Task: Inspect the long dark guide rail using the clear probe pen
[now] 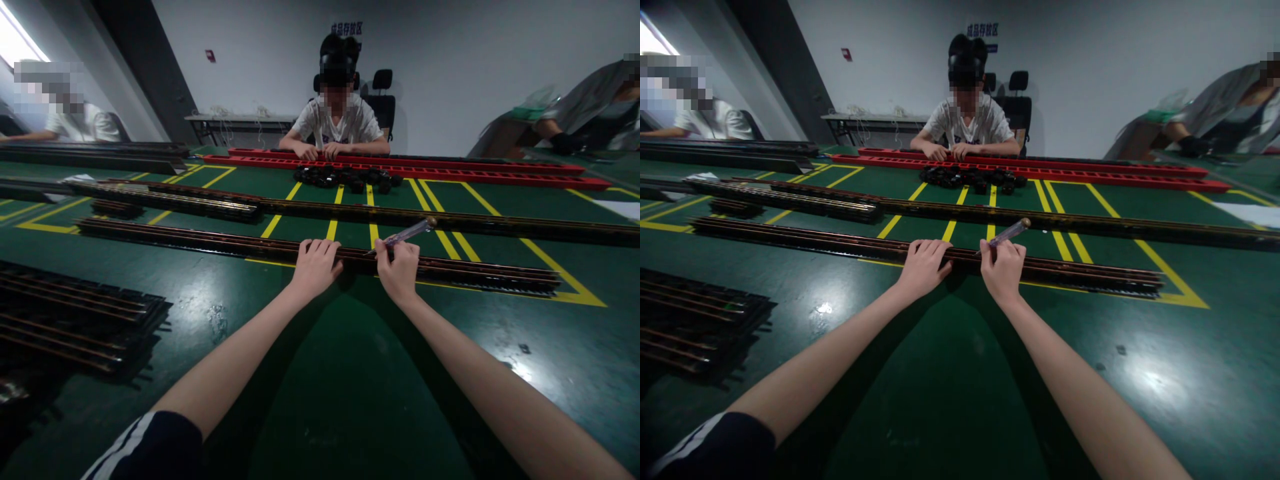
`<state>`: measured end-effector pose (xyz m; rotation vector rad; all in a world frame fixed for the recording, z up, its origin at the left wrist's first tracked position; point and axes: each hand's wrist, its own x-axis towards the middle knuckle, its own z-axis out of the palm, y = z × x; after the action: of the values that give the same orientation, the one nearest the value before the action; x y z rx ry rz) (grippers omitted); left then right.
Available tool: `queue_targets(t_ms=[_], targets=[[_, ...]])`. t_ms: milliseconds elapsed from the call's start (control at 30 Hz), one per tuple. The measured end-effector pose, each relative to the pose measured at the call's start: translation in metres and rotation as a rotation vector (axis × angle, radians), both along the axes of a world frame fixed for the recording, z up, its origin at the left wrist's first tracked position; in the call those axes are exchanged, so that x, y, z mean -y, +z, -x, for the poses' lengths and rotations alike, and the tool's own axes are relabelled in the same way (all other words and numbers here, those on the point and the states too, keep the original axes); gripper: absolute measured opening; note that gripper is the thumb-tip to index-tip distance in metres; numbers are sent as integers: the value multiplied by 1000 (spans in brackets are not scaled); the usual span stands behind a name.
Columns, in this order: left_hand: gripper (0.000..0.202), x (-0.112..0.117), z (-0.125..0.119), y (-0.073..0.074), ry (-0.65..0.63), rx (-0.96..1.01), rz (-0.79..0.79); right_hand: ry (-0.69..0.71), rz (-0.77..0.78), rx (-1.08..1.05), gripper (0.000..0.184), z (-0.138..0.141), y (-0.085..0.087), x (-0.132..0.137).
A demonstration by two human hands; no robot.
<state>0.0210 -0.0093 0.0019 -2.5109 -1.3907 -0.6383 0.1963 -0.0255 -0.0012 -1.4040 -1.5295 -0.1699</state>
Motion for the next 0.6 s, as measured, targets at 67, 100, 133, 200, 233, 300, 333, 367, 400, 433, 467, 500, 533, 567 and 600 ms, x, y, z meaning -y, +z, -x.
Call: queue_targets(t_ms=[67,100,133,200,233,300,333,367,400,433,467,500,533,567,600], targets=[[33,1,-1,0,2,0,1,2,1,-4,37,0,0,0],[33,1,-1,0,3,2,-1,3,2,-7,37,0,0,0],[33,1,-1,0,4,4,-2,3,5,-10,37,1,1,0],[33,1,-1,-1,8,8,-5,6,16,-12,38,1,1,1],[33,1,-1,-1,11,10,-5,6,20,-11,39,1,2,1],[32,1,-1,-1,21,11,-4,9,25,-5,40,1,2,1],[32,2,-1,-1,26,12,-4,9,24,0,41,2,2,1],[33,2,-1,-1,28,13,-6,8,21,5,41,2,2,1],[33,2,-1,-1,29,13,-10,6,18,11,41,1,2,1],[33,2,-1,-1,28,12,-13,3,15,17,40,1,1,1],[34,2,-1,-1,28,9,-15,1,11,21,40,1,1,0],[34,2,-2,-1,28,6,-16,-2,7,23,39,1,1,0],[34,2,-2,-1,29,3,-16,-2,3,22,38,1,1,0],[34,2,-2,-1,30,1,-16,-1,-2,18,37,1,0,0],[34,2,-2,-1,31,-1,-17,-2,-8,11,36,1,0,0]])
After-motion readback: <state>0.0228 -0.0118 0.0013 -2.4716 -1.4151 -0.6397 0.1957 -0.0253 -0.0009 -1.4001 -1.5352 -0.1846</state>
